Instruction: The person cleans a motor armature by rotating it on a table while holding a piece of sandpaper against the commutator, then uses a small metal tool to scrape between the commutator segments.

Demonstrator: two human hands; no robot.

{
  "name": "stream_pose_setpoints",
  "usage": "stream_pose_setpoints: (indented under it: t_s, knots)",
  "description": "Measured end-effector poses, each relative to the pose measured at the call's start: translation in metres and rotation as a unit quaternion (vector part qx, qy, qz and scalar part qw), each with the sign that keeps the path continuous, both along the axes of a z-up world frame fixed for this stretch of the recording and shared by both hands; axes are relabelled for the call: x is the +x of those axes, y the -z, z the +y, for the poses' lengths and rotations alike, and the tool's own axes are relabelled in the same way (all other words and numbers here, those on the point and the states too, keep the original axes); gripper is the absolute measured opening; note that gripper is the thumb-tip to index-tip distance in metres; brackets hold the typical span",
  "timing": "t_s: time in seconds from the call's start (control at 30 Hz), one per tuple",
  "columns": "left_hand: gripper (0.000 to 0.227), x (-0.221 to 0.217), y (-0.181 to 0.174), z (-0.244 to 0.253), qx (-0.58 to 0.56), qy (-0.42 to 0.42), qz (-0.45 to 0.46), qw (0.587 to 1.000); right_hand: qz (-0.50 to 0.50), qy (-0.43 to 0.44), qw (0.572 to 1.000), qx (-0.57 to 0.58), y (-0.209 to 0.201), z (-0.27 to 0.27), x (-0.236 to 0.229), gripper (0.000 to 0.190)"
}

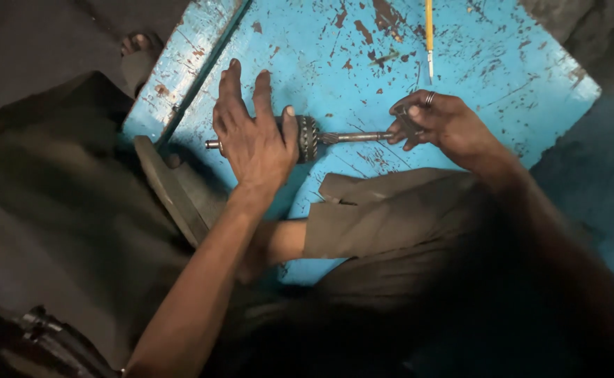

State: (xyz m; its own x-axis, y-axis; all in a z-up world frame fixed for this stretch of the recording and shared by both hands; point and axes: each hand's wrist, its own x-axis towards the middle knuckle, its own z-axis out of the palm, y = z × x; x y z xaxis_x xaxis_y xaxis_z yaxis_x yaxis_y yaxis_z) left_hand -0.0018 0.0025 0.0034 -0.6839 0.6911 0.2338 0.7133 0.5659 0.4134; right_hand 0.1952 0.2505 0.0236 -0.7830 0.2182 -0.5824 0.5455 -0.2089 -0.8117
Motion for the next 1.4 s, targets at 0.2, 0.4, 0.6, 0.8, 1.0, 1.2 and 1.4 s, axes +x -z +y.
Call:
stream_pose_setpoints:
  t_s: [0.2,0.4,0.6,0.8,1.0,1.2,1.4]
  knots:
    - [0.055,0.012,-0.029,0.002,0.064,0.015,-0.013,0.998,0.102,0.181,0.978,0.025,-0.01,-0.038,0.013,0.036]
    - [0.032,0.078,-0.082,-0.013,0.207,0.135,-0.255,0.935,0.247,0.263,0.929,0.085,-0.032,-0.131,0.009,0.024]
    - [0.043,0.103,-0.117,-0.037,0.297,0.135,-0.267,0.907,0.177,0.43,0.883,0.064,-0.062,-0.186,0.002,0.018]
    - [0.041,0.089,-0.113,-0.051,0.327,0.069,-0.319,0.887,0.186,0.424,0.88,0.103,-0.087,-0.201,-0.003,0.024]
    - [0.025,0.06,-0.115,-0.058,0.336,0.019,-0.337,0.879,0.198,0.312,0.894,0.252,-0.089,-0.201,0.005,0.021]
    - [0.03,0.04,-0.106,-0.06,0.305,0.03,-0.274,0.912,0.204,0.255,0.88,0.345,-0.088,-0.196,0.008,0.016]
    - [0.022,0.034,-0.089,-0.055,0.12,-0.005,-0.386,0.915,0.144,0.349,0.912,0.164,-0.09,-0.198,-0.002,0.032]
